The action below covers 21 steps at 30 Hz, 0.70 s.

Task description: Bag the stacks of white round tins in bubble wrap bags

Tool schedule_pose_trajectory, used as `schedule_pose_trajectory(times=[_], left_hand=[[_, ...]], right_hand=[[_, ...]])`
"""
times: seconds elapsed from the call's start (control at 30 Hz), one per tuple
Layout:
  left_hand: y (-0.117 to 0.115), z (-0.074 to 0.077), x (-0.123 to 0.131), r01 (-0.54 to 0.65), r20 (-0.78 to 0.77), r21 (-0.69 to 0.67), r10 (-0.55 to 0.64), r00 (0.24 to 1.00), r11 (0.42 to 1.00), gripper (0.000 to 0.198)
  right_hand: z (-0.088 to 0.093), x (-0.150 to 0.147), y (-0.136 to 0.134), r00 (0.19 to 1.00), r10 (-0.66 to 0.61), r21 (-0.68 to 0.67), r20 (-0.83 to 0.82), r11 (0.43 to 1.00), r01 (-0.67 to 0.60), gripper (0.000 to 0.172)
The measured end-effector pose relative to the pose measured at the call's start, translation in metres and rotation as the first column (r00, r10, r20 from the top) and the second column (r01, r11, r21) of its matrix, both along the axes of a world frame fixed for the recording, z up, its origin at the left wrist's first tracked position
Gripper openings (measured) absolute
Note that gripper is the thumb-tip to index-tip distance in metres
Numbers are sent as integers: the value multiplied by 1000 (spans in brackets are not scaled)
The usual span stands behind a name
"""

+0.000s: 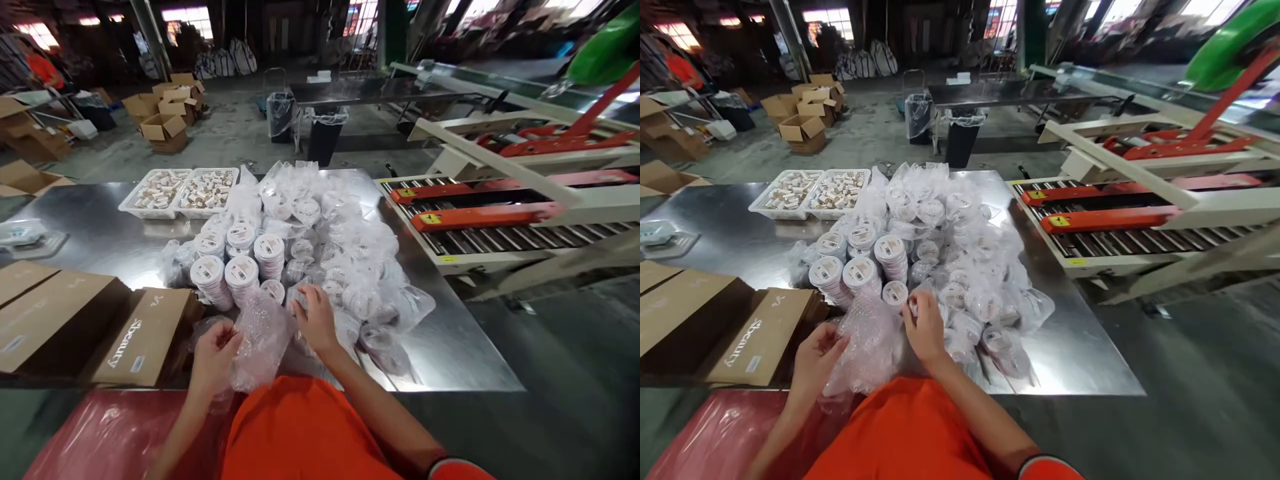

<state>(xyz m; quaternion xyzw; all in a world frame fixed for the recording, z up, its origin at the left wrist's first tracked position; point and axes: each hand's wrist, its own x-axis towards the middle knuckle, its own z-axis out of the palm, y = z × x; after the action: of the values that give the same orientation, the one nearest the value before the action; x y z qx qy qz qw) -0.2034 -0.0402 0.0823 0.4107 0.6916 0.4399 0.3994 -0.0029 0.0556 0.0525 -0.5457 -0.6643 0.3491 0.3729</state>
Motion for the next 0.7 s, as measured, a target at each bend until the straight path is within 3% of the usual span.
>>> schedule_pose_trajectory(times=[0.07, 0.13, 0.17, 0.2, 0.23, 0.3, 0.4, 0.5, 0.6, 0.67, 0.7], left_hand=[[-11, 2, 9, -65, -182, 54, 74, 980, 996, 26], [-18, 0, 21, -25, -287, 66, 43, 957, 998, 32], [-21, -2, 28, 26, -308, 54, -8, 951, 998, 31], [-23, -5, 34, 81, -311, 39, -65, 948, 996, 27], [-24, -8, 39, 128, -301, 22, -116, 947, 991, 23], [-26, -14, 45, 203, -249, 3, -196, 949, 979, 23], [-28, -25, 43, 267, -92, -33, -269, 959, 963, 39], [-32, -33, 27, 114, 2, -86, -114, 993, 990, 48], [-41, -33, -1, -108, -285, -21, 98, 954, 994, 45], [-51, -30, -22, -169, -526, 41, 165, 834, 985, 37], [-57, -29, -30, -205, -594, 38, 187, 782, 978, 34]], right_hand=[[8, -11, -19, 984, 83, -144, -158, 984, -106, 20], [12, -22, -41, 896, 238, -354, -374, 857, -375, 30], [13, -27, -50, 847, 279, -406, -452, 782, -474, 32], [13, -32, -57, 819, 300, -420, -489, 743, -522, 32], [12, -35, -62, 816, 311, -406, -487, 747, -527, 31], [8, -37, -66, 845, 330, -328, -421, 814, -480, 27], [2, -31, -61, 873, 381, -245, -306, 854, -458, 22], [-4, -22, -53, 890, 387, -269, -241, 854, -445, 21], [-7, -17, -34, 892, 376, -319, -252, 838, -444, 21], [-4, -17, -7, 889, 361, -332, -282, 832, -444, 15], [-1, -20, 11, 913, 314, -325, -262, 862, -390, 13]])
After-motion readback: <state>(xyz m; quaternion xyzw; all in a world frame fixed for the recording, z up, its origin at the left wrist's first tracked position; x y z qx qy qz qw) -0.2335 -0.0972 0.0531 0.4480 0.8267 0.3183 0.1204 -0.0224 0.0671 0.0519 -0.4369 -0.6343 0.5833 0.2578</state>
